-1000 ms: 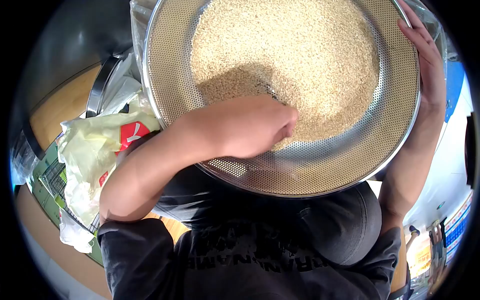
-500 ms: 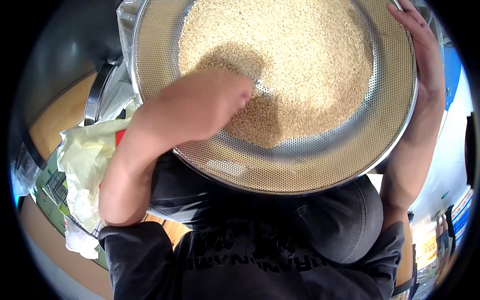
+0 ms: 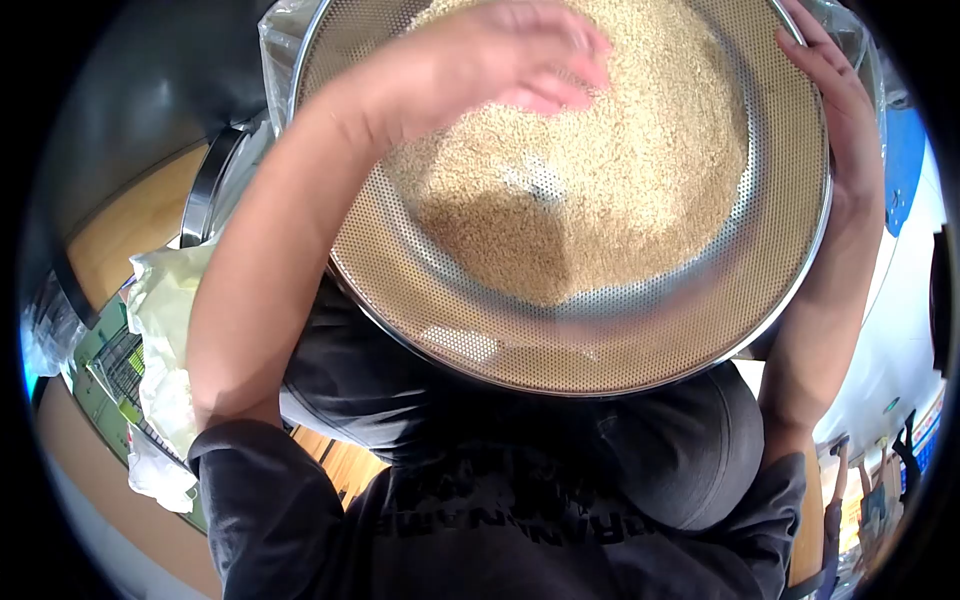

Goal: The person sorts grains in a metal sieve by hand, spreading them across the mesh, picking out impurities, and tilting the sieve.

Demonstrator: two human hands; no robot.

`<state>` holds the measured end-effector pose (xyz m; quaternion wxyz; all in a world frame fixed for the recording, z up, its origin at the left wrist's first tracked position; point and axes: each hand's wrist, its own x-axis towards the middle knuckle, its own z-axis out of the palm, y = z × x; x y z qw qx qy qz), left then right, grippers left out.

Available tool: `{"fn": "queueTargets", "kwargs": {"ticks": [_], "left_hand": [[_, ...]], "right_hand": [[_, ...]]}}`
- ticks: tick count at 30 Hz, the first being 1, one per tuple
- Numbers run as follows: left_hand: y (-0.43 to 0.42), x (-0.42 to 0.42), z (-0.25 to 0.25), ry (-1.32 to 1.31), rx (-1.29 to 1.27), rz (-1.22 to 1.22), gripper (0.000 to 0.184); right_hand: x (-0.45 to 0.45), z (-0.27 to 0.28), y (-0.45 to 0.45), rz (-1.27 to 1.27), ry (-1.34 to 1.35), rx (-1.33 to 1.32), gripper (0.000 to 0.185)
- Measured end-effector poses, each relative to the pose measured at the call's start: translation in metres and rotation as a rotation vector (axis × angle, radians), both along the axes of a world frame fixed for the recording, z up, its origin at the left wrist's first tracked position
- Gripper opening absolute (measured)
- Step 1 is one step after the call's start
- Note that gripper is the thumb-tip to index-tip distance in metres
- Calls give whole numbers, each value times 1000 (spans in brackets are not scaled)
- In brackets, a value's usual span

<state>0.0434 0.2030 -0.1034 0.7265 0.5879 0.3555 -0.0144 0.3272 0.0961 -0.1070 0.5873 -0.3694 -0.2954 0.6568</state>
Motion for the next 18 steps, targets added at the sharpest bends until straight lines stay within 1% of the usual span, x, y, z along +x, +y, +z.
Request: {"fn": "queueTargets", "kwargs": {"ticks": [1,2,3,4,5,6,7,8,9,10,11,13,14,15,17,18], "left_hand": [[10,3,-1,-28,-3,151,42],[24,15,17,150,-146,252,33],[33,10,15,147,-138,254,33],[39,9,25,78,-16,133,24],[41,10,33,11,105,12,23],[45,15,41,397,728,-322,26],[38,14,38,397,737,-318,26],[29,10,32,289,1202,-270,25],[24,15,25,235,836,-96,24],[19,21,20,183,501,128,24],[17,20,16,182,506,127,24],[12,18,7,283,503,-122,41],[7,17,9,307,484,-195,43],[1,13,10,308,490,-196,43],[-10,4,14,299,201,-407,44],[-16,1,23,385,175,-566,44]], "right_hand": [[1,-1,1,2,0,3,58],[1,-1,1,16,3,5,58],[-1,-1,1,-9,26,11,57],[0,-1,1,-7,24,19,57],[3,-1,0,-35,2,-37,57],[4,-1,0,-63,-19,-92,58],[2,0,-1,-62,-20,-82,58],[0,3,-2,-81,-64,-89,57],[-1,4,-3,-101,-107,-98,57],[0,5,-2,-104,-107,-90,57],[2,6,-2,-87,-76,-120,57],[9,2,-2,-70,-46,-145,57],[15,-6,-2,-39,-112,-152,53],[18,-11,-3,-10,-177,-157,48],[15,-12,-4,-37,-196,-160,48],[14,-12,-4,-62,-217,-167,47]]}}
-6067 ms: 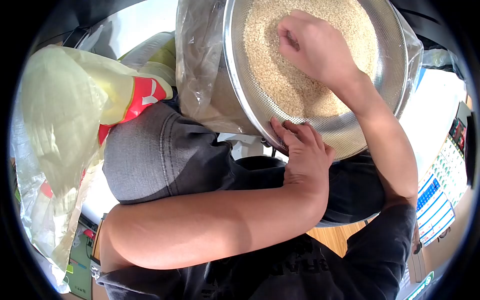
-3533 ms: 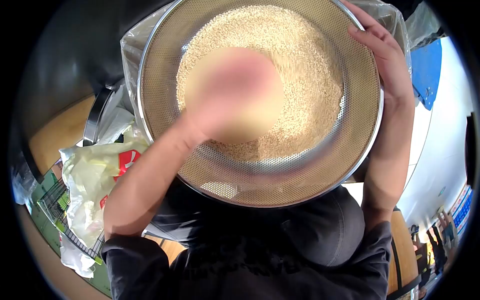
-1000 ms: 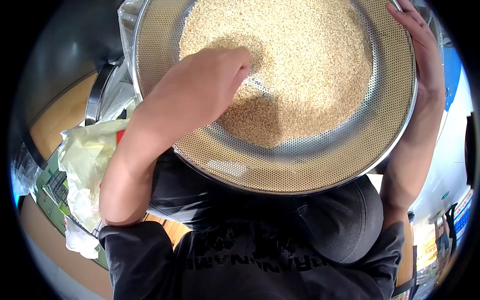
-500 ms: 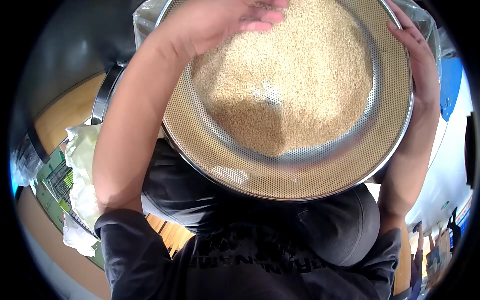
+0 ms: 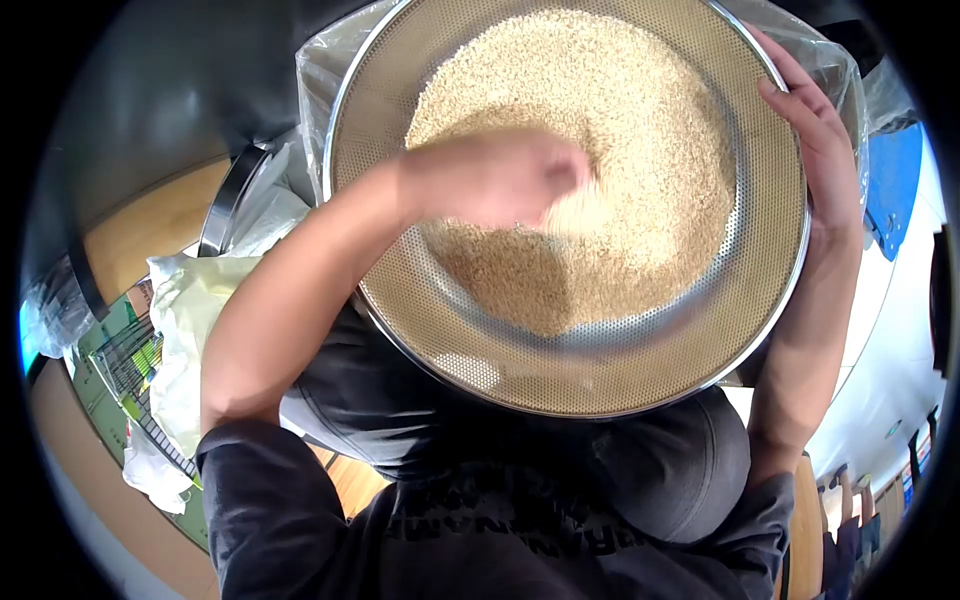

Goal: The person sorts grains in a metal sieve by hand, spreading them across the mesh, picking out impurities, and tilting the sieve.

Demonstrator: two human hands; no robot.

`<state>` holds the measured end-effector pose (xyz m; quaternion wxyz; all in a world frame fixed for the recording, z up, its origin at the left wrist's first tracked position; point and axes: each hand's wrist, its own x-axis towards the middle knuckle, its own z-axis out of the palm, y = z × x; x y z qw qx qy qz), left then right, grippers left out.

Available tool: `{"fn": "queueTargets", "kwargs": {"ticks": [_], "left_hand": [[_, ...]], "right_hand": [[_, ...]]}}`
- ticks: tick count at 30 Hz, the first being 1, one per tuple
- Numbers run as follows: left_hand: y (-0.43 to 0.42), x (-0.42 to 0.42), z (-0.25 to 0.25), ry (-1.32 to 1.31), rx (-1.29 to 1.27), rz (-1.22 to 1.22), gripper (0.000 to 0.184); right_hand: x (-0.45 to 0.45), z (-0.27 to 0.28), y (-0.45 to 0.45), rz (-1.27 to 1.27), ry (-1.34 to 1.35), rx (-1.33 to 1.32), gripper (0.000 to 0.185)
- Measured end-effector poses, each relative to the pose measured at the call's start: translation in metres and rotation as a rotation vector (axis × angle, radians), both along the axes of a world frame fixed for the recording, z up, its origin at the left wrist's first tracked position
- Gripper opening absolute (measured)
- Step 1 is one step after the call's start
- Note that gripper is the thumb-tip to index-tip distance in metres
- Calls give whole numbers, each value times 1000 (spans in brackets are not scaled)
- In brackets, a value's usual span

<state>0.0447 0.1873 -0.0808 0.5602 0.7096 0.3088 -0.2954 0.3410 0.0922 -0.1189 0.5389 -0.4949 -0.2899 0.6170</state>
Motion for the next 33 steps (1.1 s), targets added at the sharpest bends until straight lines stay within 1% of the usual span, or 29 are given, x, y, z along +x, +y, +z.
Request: {"fn": "queueTargets", "kwargs": {"ticks": [1,2,5,6,7,9,10,12,13,15,16,18,19,21,25,27,28,30,31,33], "left_hand": [[-2,1,11,108,-29,-144,44],[0,-7,11,-16,-110,-253,44],[21,-14,22,-81,-76,-198,43],[30,-10,29,-168,-65,-56,40],[37,-13,20,-286,7,166,34],[56,-2,0,-479,154,458,24],[58,-2,-6,-477,159,461,24],[60,-4,-17,-519,12,835,23],[59,-6,-14,-517,15,833,23],[51,-13,-6,-199,321,507,24],[43,-15,-2,-198,317,504,24],[30,-19,2,-245,700,278,15],[29,-22,-2,-244,698,277,15],[28,-30,-10,-370,804,111,17],[22,-39,-4,-344,830,41,20],[9,-47,8,-291,851,19,26],[-1,-47,19,-286,853,22,26],[-26,-42,41,79,891,-91,37],[-37,-43,41,83,891,-82,37],[-58,-47,34,-118,1027,-203,48]], "right_hand": [[0,0,0,-4,2,6,47],[1,0,0,3,17,10,48],[-3,4,0,-12,22,13,48],[-4,5,0,-32,13,13,48],[-3,4,-1,-31,13,12,48],[2,-2,-1,-21,-10,22,48],[1,-2,0,-17,-7,25,48],[0,-1,-1,-39,-17,-21,48],[0,-1,0,-41,-14,-19,48],[0,-1,0,-9,-57,5,47],[-4,7,0,-11,-56,2,47],[-16,25,1,-30,10,54,57],[-16,24,0,-31,11,52,57],[-16,23,1,-18,79,76,56],[-11,19,3,2,99,31,59],[-28,28,4,-166,66,-3,43],[-19,19,4,-161,69,-2,43],[9,-8,1,13,-100,-2,47],[9,-8,1,22,-101,-1,47],[8,-4,-1,-21,-190,-42,46]]}}
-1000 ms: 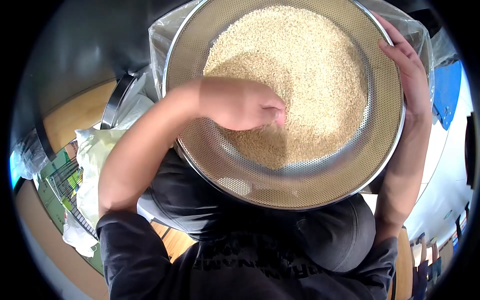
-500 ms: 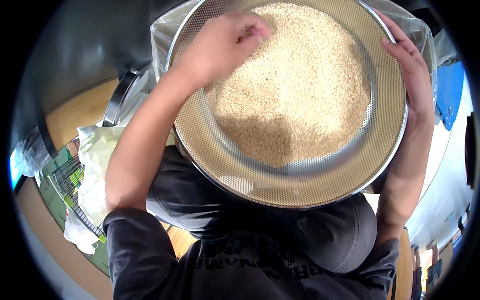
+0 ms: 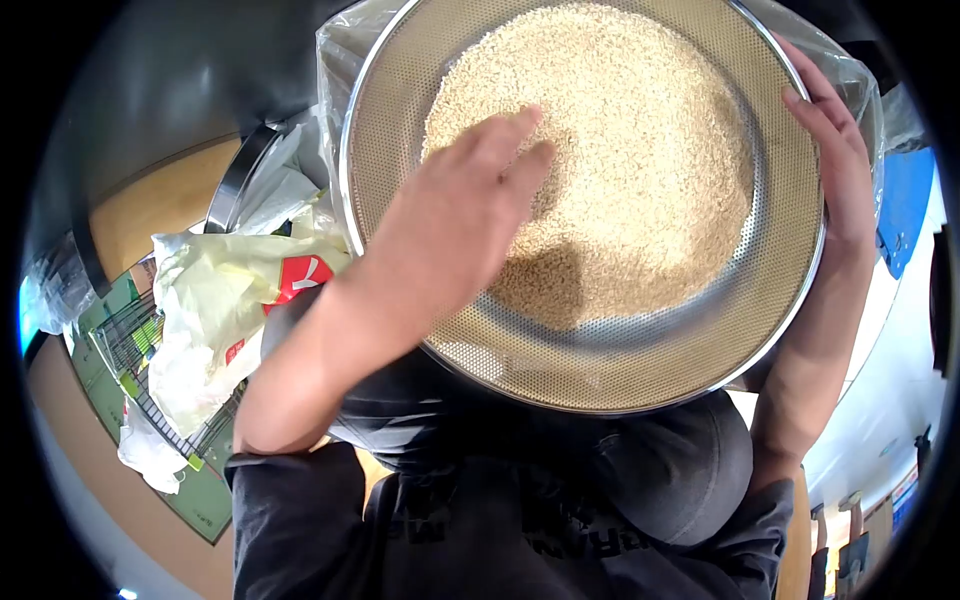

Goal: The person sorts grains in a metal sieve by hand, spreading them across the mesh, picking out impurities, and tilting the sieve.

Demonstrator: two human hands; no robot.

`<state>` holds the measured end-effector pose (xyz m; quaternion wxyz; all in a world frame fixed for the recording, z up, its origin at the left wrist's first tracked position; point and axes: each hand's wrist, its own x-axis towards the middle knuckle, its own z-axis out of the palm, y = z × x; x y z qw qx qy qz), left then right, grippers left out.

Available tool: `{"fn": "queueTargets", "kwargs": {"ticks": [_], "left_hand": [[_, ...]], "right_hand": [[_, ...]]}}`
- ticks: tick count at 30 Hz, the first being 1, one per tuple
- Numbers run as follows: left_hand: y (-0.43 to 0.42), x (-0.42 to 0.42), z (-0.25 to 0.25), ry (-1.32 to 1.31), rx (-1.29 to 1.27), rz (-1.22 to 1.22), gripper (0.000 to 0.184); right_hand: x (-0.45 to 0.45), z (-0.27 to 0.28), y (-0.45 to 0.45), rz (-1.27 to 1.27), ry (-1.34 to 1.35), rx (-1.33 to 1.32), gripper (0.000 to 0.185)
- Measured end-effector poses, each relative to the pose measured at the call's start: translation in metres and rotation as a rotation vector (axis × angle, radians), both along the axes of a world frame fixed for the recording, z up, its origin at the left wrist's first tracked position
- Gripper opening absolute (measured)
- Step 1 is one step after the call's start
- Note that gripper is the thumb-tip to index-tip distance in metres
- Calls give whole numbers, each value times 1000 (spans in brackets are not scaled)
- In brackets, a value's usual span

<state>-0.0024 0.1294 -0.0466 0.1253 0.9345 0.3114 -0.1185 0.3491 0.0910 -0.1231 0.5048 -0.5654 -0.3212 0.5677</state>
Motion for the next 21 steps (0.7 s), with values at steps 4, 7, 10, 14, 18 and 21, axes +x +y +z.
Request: {"fn": "queueTargets", "kwargs": {"ticks": [4,7,10,14,18,21], "left_hand": [[-25,-2,-7,108,-81,48,61],[-28,-6,-9,148,-112,48,62],[-29,-5,0,307,-15,-10,61],[-27,-4,11,314,-236,48,77],[-31,-4,10,412,-137,-25,92],[-36,-6,12,410,-148,-10,98]], "right_hand": [[-1,7,4,42,-650,231,44],[-43,57,1,68,-1087,448,37],[-93,91,7,370,-1182,469,34],[-140,71,18,690,-1181,390,22],[-152,41,23,730,-1156,284,17],[-157,28,23,679,-1133,257,15]]}}
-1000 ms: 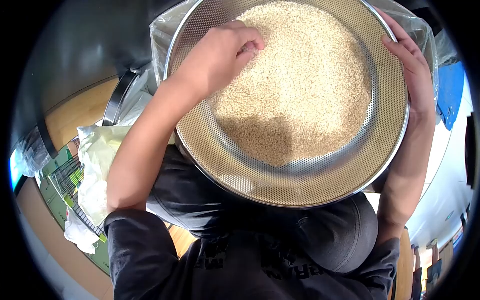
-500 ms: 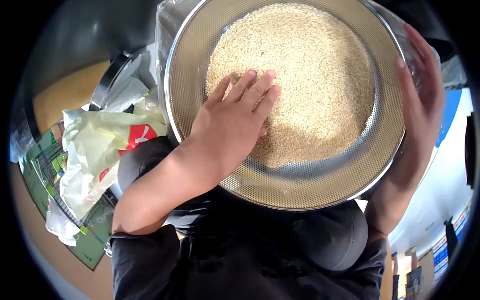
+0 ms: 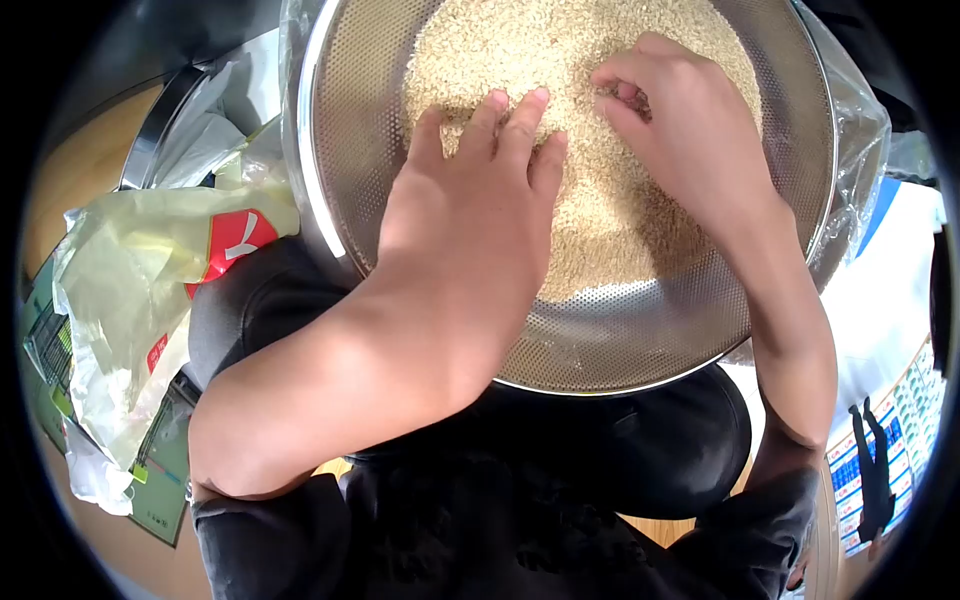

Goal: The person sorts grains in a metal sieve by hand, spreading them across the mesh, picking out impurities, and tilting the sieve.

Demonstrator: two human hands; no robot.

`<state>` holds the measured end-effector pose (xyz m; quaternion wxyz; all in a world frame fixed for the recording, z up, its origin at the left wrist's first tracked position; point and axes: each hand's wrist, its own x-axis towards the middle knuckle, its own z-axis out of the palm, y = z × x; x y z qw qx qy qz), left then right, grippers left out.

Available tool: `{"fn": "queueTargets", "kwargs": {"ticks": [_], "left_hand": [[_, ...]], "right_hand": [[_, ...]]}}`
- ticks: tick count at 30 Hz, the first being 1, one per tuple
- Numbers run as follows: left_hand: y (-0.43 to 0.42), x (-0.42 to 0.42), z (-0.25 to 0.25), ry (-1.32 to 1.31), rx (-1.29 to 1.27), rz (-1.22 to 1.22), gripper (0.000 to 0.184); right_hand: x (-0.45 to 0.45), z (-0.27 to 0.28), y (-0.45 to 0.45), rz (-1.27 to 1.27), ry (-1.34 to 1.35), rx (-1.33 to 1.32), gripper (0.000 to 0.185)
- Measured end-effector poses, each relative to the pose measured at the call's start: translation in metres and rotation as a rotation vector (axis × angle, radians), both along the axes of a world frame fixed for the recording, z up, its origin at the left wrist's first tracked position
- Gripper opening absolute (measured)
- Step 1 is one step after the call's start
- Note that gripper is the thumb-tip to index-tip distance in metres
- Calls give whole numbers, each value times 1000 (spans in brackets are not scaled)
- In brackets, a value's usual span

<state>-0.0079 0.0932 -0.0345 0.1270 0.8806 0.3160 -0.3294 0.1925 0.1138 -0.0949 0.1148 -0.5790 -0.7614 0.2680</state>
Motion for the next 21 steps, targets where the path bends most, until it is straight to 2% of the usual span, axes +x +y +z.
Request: {"fn": "queueTargets", "kwargs": {"ticks": [8,16,21], "left_hand": [[-11,1,4,40,-52,56,104],[-15,4,25,145,-54,134,95],[-13,0,38,194,-102,62,93]], "right_hand": [[-4,-1,0,-58,-104,20,13],[-7,0,-1,-43,-155,24,10],[-8,3,1,-57,-132,20,8]]}}
